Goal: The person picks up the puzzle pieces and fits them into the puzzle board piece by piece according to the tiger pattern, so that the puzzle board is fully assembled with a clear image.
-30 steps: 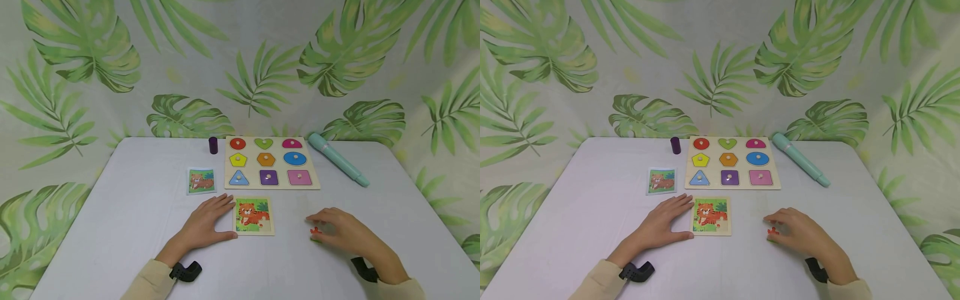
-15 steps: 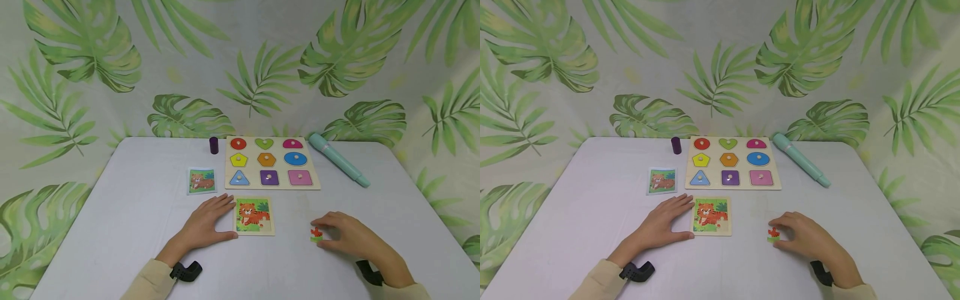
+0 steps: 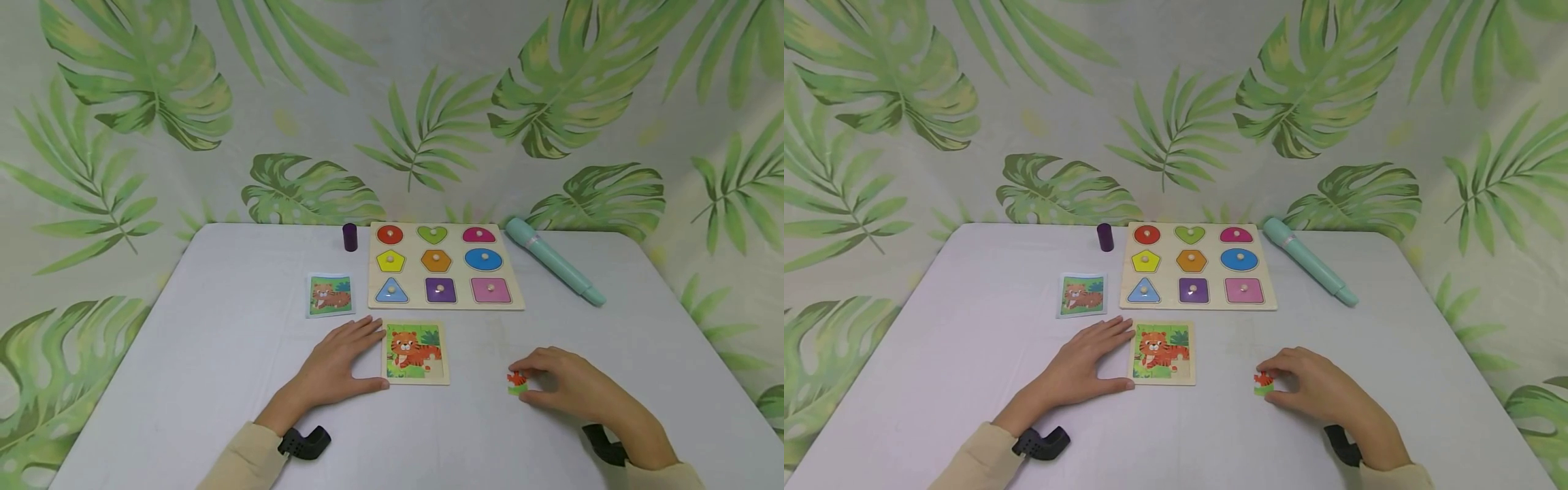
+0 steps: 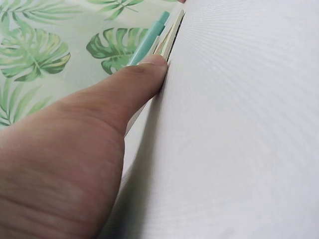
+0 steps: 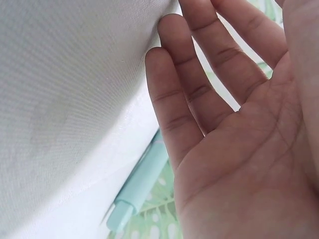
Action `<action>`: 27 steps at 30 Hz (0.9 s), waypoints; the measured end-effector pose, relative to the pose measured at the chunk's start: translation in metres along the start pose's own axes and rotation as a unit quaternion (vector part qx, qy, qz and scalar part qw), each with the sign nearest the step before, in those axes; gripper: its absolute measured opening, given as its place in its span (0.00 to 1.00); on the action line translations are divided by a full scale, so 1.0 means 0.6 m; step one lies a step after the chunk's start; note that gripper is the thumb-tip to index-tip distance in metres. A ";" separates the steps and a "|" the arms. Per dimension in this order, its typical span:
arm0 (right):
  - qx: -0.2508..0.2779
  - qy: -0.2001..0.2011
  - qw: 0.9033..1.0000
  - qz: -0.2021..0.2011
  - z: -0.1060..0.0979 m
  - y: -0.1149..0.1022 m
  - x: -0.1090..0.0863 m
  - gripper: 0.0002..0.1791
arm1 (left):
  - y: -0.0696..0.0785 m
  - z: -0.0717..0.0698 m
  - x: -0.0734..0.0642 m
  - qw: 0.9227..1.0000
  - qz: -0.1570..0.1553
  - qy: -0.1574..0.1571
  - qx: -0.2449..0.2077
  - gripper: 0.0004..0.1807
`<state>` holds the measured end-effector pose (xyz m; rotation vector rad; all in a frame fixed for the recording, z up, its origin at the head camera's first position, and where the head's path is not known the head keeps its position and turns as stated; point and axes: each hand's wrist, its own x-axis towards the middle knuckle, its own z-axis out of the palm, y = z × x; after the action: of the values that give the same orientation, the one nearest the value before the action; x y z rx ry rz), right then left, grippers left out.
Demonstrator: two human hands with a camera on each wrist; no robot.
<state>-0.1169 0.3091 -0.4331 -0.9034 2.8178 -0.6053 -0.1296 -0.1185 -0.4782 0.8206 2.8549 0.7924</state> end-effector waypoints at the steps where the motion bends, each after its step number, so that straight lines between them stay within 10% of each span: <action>1: 0.001 0.002 1.000 -0.003 0.000 0.001 0.000 0.21 | 0.000 0.000 0.000 1.000 0.000 0.000 0.000 0.47; 27: -0.004 -0.009 1.000 0.006 -0.004 -0.006 0.009 0.20 | 0.005 -0.006 -0.002 1.000 0.003 -0.002 -0.008 0.47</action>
<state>-0.1202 0.3043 -0.4294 -0.8871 2.8091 -0.5820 -0.1279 -0.1184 -0.4736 0.8280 2.8394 0.8134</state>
